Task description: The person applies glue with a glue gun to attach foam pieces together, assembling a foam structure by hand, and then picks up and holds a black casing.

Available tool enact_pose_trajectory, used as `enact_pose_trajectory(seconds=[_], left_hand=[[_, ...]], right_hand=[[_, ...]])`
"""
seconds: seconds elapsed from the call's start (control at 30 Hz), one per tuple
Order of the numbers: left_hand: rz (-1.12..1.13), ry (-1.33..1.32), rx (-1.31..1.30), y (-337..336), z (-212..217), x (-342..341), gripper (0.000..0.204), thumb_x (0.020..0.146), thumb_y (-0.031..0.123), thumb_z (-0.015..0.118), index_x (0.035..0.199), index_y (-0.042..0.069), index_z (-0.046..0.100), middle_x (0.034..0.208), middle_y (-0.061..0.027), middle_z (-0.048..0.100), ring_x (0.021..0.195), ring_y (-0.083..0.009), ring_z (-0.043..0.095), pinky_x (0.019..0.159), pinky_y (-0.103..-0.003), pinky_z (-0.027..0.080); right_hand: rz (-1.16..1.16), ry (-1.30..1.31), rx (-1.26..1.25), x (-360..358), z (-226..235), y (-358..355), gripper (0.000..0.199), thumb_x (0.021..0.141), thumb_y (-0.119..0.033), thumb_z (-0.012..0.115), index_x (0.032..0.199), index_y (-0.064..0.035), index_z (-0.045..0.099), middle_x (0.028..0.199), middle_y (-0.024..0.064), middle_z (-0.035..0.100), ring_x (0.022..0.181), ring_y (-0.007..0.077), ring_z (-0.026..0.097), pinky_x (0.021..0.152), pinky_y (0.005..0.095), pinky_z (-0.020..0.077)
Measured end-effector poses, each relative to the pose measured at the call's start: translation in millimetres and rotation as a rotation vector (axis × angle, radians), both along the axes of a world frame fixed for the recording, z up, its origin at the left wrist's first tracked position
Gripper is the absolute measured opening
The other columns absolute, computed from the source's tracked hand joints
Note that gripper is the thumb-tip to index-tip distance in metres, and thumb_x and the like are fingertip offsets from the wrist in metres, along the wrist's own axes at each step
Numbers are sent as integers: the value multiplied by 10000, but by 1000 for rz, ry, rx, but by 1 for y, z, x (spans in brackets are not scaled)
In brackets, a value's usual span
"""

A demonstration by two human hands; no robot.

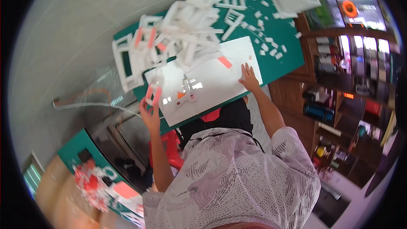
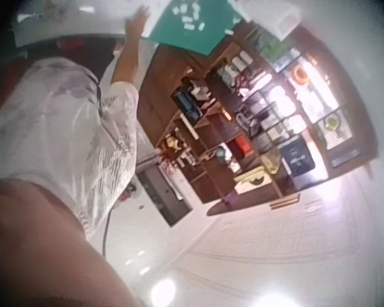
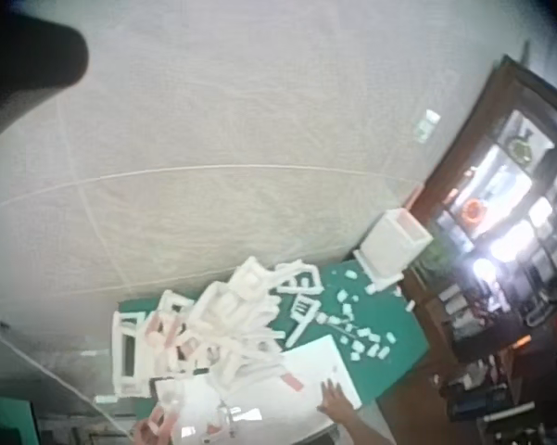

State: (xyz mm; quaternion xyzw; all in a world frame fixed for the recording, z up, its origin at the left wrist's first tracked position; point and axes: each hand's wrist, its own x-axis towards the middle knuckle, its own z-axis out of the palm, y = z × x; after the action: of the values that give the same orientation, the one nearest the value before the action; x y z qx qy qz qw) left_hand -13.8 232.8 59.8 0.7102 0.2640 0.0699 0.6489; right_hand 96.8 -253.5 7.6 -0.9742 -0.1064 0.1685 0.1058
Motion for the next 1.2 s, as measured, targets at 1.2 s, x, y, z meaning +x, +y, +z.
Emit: enact_pose_trajectory(seconds=[1.2], left_hand=[[-525,-31,-18,-35,11,65,547,817,85,681,1266,-10,382,1267,-130,425,1145,-242,455,882,-351,463]], right_hand=[[-485,-77,-7,-34,-31,13,796,775,-235,668,1443,-201,238,1494,167,190,1340,421,237,1048,491,311]])
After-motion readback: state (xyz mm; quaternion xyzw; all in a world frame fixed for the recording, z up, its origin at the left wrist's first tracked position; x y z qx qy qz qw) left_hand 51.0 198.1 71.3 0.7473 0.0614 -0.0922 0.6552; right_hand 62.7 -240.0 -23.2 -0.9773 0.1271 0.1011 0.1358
